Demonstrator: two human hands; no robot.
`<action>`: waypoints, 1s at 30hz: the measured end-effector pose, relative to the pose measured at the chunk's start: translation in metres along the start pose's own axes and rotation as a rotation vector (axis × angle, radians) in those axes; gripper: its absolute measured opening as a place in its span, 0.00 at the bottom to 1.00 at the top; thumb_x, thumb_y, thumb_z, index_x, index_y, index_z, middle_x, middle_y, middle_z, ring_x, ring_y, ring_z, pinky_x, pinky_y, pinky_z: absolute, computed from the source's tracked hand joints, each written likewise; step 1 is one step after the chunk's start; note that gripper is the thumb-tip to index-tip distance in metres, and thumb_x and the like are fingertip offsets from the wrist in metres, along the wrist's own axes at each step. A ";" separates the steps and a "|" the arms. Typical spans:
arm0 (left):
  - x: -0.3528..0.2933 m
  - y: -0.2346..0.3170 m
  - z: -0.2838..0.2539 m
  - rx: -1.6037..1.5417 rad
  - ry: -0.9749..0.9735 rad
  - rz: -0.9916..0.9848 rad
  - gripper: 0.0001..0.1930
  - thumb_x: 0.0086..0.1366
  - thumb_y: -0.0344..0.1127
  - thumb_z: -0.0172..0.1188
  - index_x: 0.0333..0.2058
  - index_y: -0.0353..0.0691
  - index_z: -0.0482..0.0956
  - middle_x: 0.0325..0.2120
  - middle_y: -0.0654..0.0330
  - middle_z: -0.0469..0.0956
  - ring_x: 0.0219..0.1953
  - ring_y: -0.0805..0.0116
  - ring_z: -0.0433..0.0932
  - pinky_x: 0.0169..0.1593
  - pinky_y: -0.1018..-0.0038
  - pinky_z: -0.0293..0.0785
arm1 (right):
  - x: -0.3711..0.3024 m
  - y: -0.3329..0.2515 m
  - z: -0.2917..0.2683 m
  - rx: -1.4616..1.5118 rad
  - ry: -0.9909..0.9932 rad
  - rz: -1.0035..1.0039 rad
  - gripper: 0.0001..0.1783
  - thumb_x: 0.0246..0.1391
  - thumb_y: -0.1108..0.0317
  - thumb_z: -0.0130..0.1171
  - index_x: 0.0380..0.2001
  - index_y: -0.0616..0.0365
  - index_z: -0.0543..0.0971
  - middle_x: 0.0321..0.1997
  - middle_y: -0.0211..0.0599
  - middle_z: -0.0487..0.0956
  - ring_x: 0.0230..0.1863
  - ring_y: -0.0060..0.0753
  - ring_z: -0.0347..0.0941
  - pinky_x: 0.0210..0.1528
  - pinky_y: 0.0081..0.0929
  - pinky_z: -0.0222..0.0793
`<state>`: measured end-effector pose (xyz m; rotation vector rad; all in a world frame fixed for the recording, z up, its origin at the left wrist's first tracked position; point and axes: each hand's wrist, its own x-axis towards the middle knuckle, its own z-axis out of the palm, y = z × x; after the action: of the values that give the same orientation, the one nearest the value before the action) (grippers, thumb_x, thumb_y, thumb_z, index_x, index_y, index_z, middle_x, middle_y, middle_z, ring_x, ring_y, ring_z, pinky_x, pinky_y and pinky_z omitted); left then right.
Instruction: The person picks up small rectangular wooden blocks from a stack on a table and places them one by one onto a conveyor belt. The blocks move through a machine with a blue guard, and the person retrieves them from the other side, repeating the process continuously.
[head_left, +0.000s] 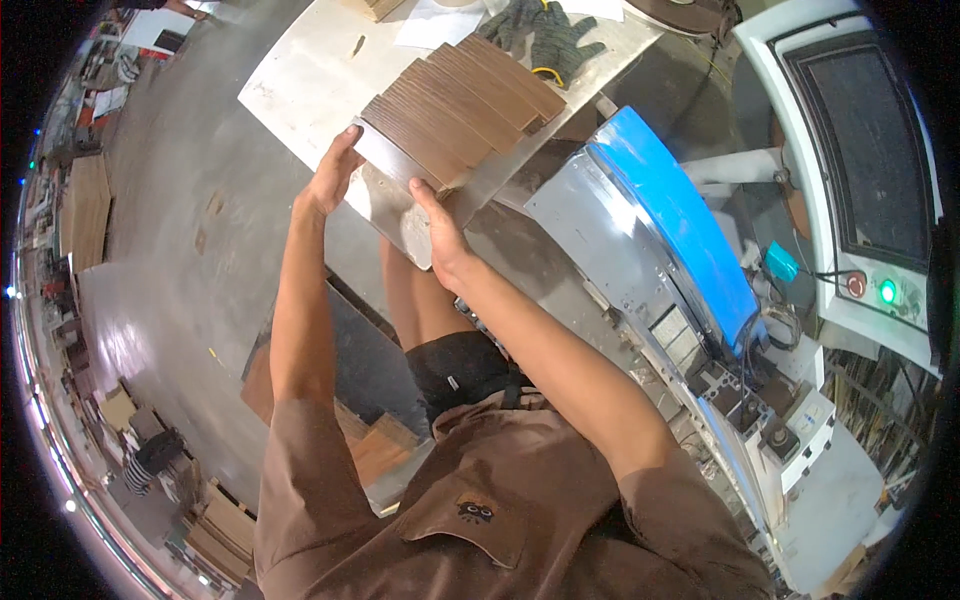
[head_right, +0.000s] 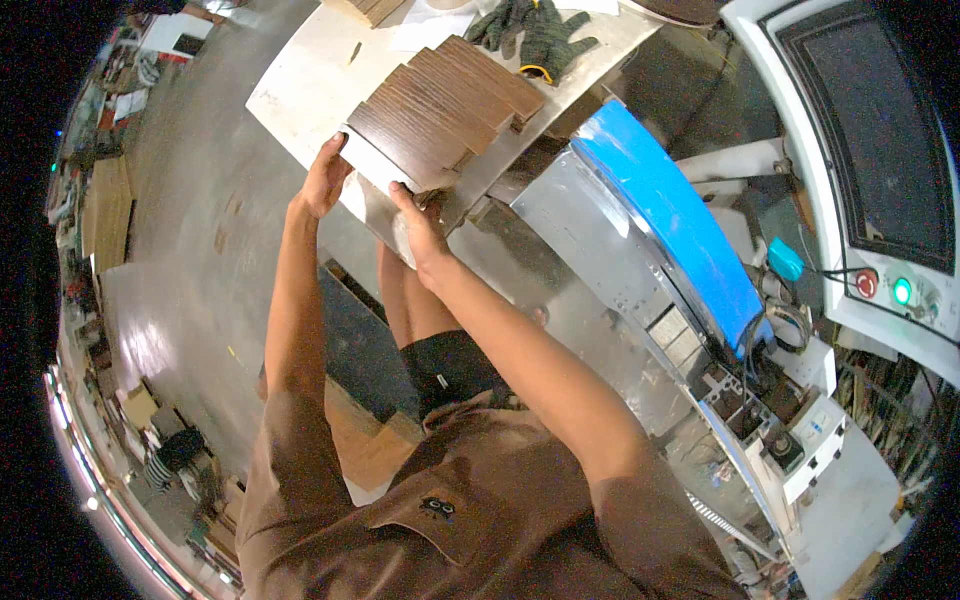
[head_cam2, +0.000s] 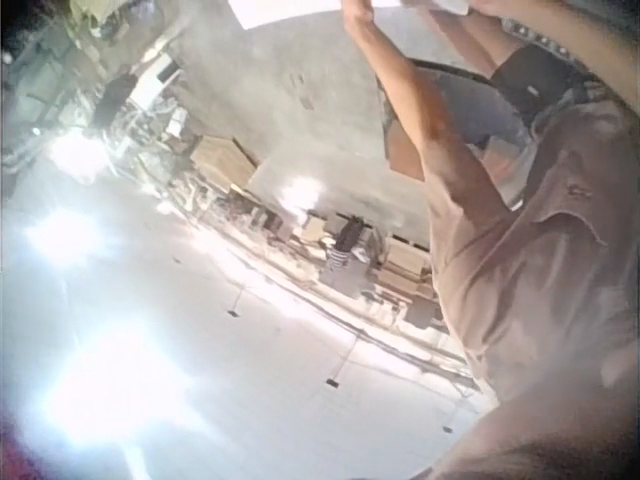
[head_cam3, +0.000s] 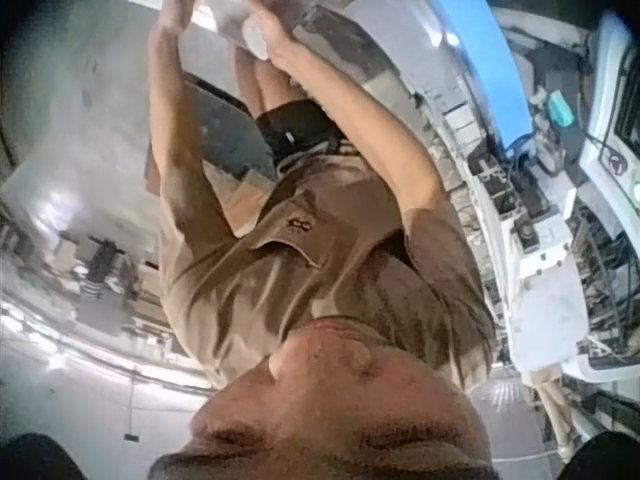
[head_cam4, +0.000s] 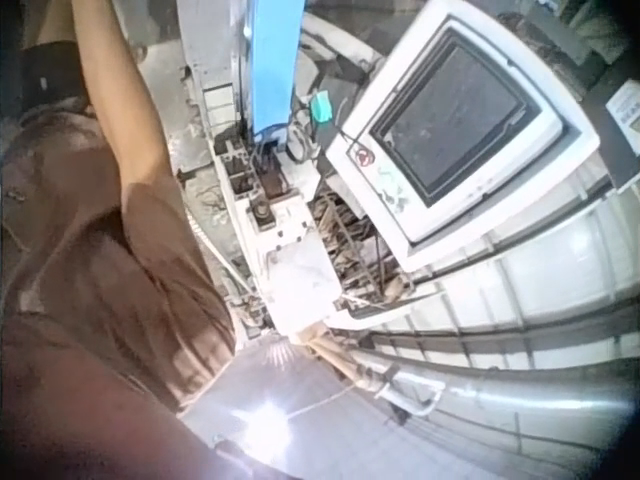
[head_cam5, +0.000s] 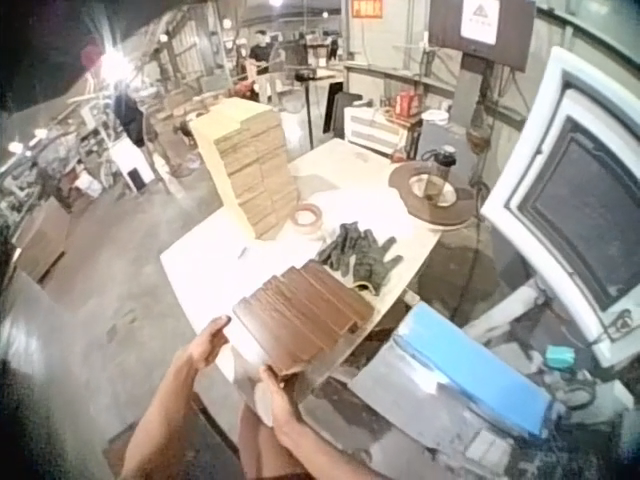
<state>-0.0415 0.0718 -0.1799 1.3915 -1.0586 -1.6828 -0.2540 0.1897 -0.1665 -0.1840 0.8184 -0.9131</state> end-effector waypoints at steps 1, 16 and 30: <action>0.002 -0.001 0.000 -0.002 0.011 0.000 0.42 0.78 0.62 0.53 0.74 0.30 0.62 0.74 0.49 0.65 0.75 0.54 0.64 0.78 0.54 0.54 | 0.003 0.004 -0.003 -0.024 0.013 -0.023 0.45 0.69 0.35 0.59 0.75 0.59 0.67 0.74 0.42 0.72 0.73 0.35 0.68 0.76 0.36 0.60; -0.124 -0.060 0.079 -0.099 0.006 -0.040 0.42 0.76 0.64 0.54 0.73 0.34 0.66 0.72 0.54 0.69 0.72 0.56 0.66 0.76 0.57 0.55 | -0.144 0.004 -0.050 -0.150 0.227 -0.117 0.60 0.63 0.40 0.68 0.82 0.57 0.46 0.80 0.43 0.59 0.82 0.40 0.51 0.82 0.42 0.45; -0.063 -0.103 0.260 -0.385 0.501 0.002 0.35 0.70 0.55 0.63 0.66 0.36 0.72 0.58 0.52 0.79 0.56 0.58 0.80 0.53 0.61 0.77 | -0.198 -0.123 -0.195 -0.337 0.406 -0.272 0.60 0.63 0.29 0.62 0.81 0.62 0.55 0.82 0.52 0.60 0.83 0.49 0.51 0.83 0.49 0.42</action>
<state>-0.2873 0.2120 -0.2239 1.4381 -0.4290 -1.3388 -0.5350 0.3014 -0.1348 -0.4200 1.3486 -1.0810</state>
